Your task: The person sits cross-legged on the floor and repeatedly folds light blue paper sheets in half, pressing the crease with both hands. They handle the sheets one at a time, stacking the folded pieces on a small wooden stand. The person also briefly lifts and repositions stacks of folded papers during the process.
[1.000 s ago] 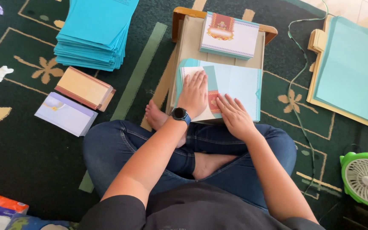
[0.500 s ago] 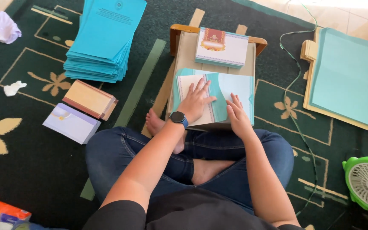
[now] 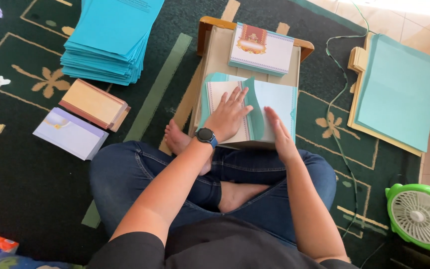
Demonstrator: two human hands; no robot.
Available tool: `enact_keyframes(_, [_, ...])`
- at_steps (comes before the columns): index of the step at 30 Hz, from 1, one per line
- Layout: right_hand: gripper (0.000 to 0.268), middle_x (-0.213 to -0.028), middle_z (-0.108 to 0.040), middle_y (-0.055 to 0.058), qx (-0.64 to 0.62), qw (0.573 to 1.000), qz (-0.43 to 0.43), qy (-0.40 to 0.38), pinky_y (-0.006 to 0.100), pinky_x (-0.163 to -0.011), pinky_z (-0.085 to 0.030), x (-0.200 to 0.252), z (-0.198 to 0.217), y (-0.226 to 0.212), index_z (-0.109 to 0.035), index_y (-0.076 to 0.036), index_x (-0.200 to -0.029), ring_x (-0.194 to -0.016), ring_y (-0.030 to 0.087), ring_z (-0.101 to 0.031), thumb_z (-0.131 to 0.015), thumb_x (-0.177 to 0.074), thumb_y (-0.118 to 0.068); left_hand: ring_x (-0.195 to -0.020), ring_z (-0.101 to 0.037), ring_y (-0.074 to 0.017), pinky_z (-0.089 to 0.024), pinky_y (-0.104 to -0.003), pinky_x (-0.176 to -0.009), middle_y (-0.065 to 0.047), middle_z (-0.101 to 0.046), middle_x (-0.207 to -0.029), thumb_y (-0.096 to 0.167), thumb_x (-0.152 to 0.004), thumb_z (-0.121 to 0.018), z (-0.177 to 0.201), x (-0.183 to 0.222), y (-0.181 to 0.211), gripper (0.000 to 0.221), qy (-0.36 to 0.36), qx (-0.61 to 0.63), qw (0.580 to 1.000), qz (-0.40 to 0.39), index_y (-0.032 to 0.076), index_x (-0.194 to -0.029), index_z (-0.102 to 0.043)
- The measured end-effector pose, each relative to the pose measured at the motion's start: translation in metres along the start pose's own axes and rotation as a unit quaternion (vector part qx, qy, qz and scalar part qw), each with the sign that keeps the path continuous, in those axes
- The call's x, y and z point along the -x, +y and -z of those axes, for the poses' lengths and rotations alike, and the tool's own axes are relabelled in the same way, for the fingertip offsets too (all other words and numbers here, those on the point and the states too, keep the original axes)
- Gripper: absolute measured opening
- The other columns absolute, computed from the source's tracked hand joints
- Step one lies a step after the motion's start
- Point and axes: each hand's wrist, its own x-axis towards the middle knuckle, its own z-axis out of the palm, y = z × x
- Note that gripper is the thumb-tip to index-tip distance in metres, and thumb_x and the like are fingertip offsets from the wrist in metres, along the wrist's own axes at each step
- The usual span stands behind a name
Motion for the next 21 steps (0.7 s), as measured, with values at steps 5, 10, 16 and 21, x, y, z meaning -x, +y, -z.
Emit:
enact_keyframes(5, [0.054, -0.165, -0.027, 0.024, -0.220, 0.974, 0.038, 0.039, 0.046, -0.129, -0.012, -0.008, 0.012, 0.035, -0.032, 0.004, -0.156, -0.156, 0.037, -0.020, -0.018, -0.115, -0.027, -0.158, -0.016, -0.0359, -0.020, -0.064, -0.123, -0.008, -0.019, -0.170, 0.012, -0.101, -0.040, -0.006, 0.001, -0.001, 0.041, -0.032, -0.006, 0.999, -0.004, 0.032, -0.124, -0.067])
enact_keyframes(10, [0.045, -0.160, -0.036, 0.028, -0.222, 0.972, 0.036, 0.073, 0.047, -0.129, -0.016, -0.010, 0.009, 0.029, -0.040, 0.008, -0.149, -0.154, 0.039, -0.026, -0.026, -0.115, -0.018, -0.158, -0.016, -0.0353, -0.018, -0.066, -0.123, -0.009, -0.018, -0.171, 0.009, -0.103, -0.039, -0.003, -0.002, -0.002, 0.040, -0.051, 0.008, 0.999, -0.002, 0.030, -0.121, -0.068])
enact_keyframes(16, [0.045, -0.166, -0.032, 0.017, -0.024, 0.999, -0.034, 0.019, 0.048, -0.128, -0.008, -0.009, -0.005, -0.004, -0.042, -0.007, -0.154, -0.157, 0.032, -0.014, -0.045, -0.111, -0.018, -0.159, -0.010, -0.0327, -0.018, -0.066, -0.123, -0.008, -0.009, -0.173, 0.006, -0.103, -0.037, 0.011, -0.001, 0.004, 0.036, -0.066, 0.007, 0.998, 0.007, 0.026, -0.117, -0.064])
enact_keyframes(21, [0.049, -0.147, -0.060, -0.007, 0.044, 0.992, -0.079, -0.084, 0.042, -0.120, 0.023, -0.008, -0.008, -0.030, -0.062, -0.025, -0.145, -0.158, 0.014, -0.009, -0.029, -0.112, -0.041, -0.158, -0.014, -0.0360, -0.028, -0.064, -0.122, -0.016, -0.009, -0.171, -0.002, -0.099, -0.033, 0.029, 0.004, 0.009, 0.026, -0.038, 0.052, 0.998, 0.008, 0.016, -0.113, -0.047])
